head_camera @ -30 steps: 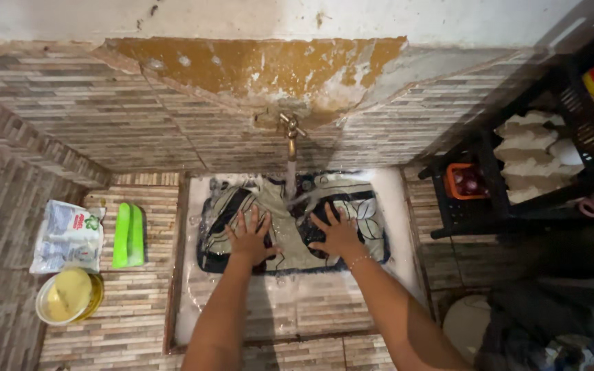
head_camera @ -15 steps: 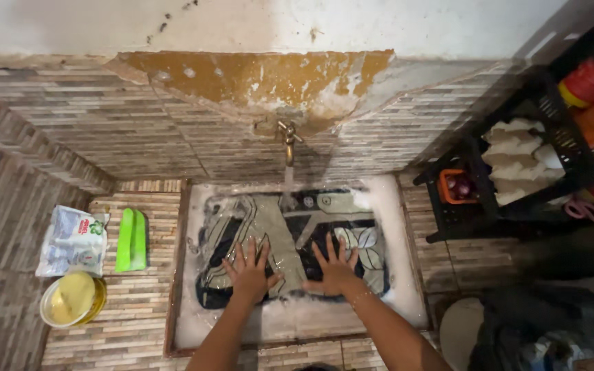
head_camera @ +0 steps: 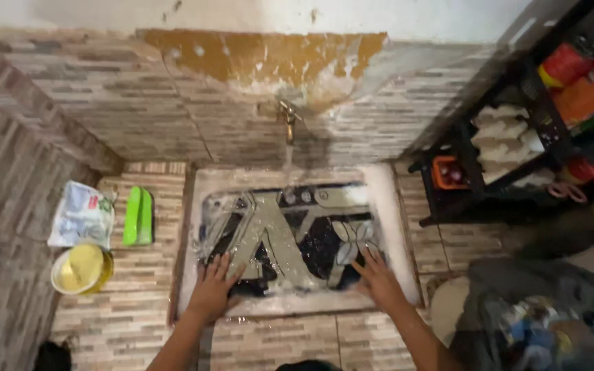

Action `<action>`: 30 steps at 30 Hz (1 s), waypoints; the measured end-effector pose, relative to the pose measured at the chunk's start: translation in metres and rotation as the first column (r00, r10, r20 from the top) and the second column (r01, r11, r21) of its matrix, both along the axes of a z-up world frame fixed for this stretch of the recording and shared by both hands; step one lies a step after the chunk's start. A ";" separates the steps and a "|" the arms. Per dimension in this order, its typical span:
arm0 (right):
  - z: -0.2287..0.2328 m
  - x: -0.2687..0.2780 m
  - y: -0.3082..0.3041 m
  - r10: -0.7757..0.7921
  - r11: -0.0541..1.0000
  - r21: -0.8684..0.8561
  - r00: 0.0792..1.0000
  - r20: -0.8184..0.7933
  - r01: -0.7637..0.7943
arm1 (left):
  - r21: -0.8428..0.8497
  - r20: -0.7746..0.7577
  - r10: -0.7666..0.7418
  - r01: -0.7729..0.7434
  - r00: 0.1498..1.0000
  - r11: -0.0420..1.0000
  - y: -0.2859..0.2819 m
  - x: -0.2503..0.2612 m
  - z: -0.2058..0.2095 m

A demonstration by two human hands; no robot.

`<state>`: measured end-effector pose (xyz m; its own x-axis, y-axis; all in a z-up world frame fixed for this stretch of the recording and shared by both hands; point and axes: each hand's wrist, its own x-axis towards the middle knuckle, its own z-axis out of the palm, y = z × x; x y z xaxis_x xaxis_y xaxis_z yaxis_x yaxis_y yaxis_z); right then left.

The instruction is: The person washes a dark patterned cloth by hand in a sink filled with soapy water. They repeatedly submerge, scrub, and wring the cloth under running water from a faucet.

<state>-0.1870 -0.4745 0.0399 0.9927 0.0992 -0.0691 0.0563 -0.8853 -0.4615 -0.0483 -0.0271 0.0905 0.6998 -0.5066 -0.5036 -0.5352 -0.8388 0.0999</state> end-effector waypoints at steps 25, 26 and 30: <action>0.281 0.083 0.009 -0.320 0.913 -0.173 0.913 0.252 0.368 | -0.447 0.256 0.519 -0.376 0.816 0.812 0.006 0.076 0.223; 0.279 0.084 0.006 -0.366 0.905 -0.174 0.919 0.147 0.389 | -0.391 0.220 0.494 -0.388 0.841 0.834 0.008 0.082 0.216; 0.227 0.112 -0.006 -0.306 0.950 -0.081 0.950 -0.056 0.301 | -0.136 0.024 0.407 -0.400 0.913 0.906 -0.002 0.122 0.159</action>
